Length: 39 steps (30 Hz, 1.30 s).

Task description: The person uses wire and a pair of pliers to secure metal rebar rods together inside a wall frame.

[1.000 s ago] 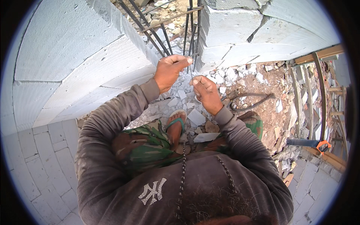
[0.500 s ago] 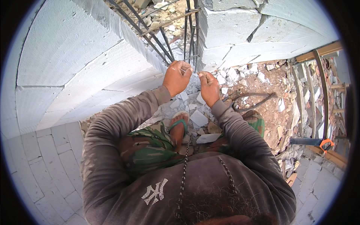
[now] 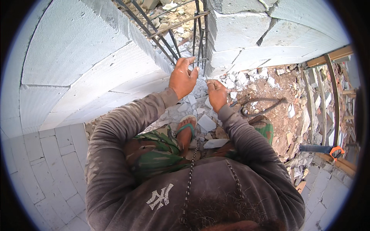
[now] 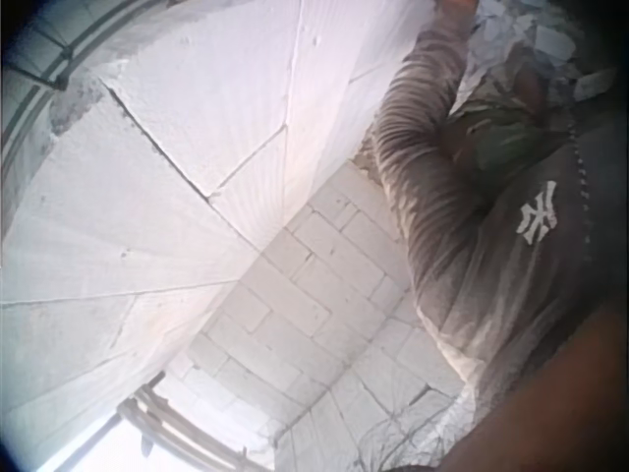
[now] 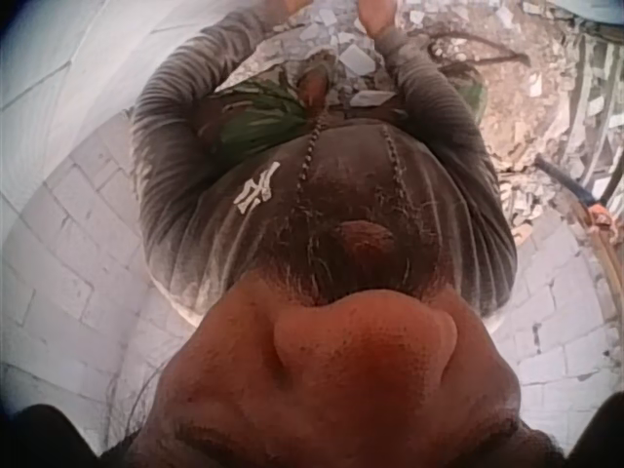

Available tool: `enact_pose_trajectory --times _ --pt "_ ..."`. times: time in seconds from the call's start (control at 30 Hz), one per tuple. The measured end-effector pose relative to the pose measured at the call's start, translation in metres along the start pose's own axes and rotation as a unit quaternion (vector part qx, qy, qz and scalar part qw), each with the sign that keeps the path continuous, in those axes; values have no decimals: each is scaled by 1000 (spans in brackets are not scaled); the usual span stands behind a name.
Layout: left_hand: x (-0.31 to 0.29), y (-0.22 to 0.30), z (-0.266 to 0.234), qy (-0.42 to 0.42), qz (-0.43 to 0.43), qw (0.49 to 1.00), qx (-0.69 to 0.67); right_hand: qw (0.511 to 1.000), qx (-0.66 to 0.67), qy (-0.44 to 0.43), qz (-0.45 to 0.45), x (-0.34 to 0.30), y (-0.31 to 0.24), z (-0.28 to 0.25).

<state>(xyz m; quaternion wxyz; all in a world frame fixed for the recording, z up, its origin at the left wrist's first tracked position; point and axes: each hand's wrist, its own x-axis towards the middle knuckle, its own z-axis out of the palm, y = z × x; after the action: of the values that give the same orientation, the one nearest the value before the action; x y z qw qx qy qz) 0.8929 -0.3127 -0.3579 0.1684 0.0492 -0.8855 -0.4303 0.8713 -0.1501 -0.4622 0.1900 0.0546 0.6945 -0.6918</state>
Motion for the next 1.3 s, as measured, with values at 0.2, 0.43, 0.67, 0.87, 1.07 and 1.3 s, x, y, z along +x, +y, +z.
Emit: enact_pose_trajectory --times 0.2,0.43,0.67,0.87,1.07,1.3 --pt "6 -16 6 -4 49 994 99 991 124 -41 32 6 -22 9" --pt "22 -8 9 -107 -211 960 -151 994 24 -55 -87 27 -29 14" --pt "33 -3 21 -51 -282 916 -279 944 -155 -40 -288 56 -27 -10" --pt "35 -7 31 -13 -290 918 -269 892 -273 -6 -360 55 -44 -13" --pt "32 3 43 81 -276 915 -283 882 -285 47 -373 50 -50 -3" --pt "33 10 35 80 -325 890 -309 853 -322 57 -406 49 -48 -2"
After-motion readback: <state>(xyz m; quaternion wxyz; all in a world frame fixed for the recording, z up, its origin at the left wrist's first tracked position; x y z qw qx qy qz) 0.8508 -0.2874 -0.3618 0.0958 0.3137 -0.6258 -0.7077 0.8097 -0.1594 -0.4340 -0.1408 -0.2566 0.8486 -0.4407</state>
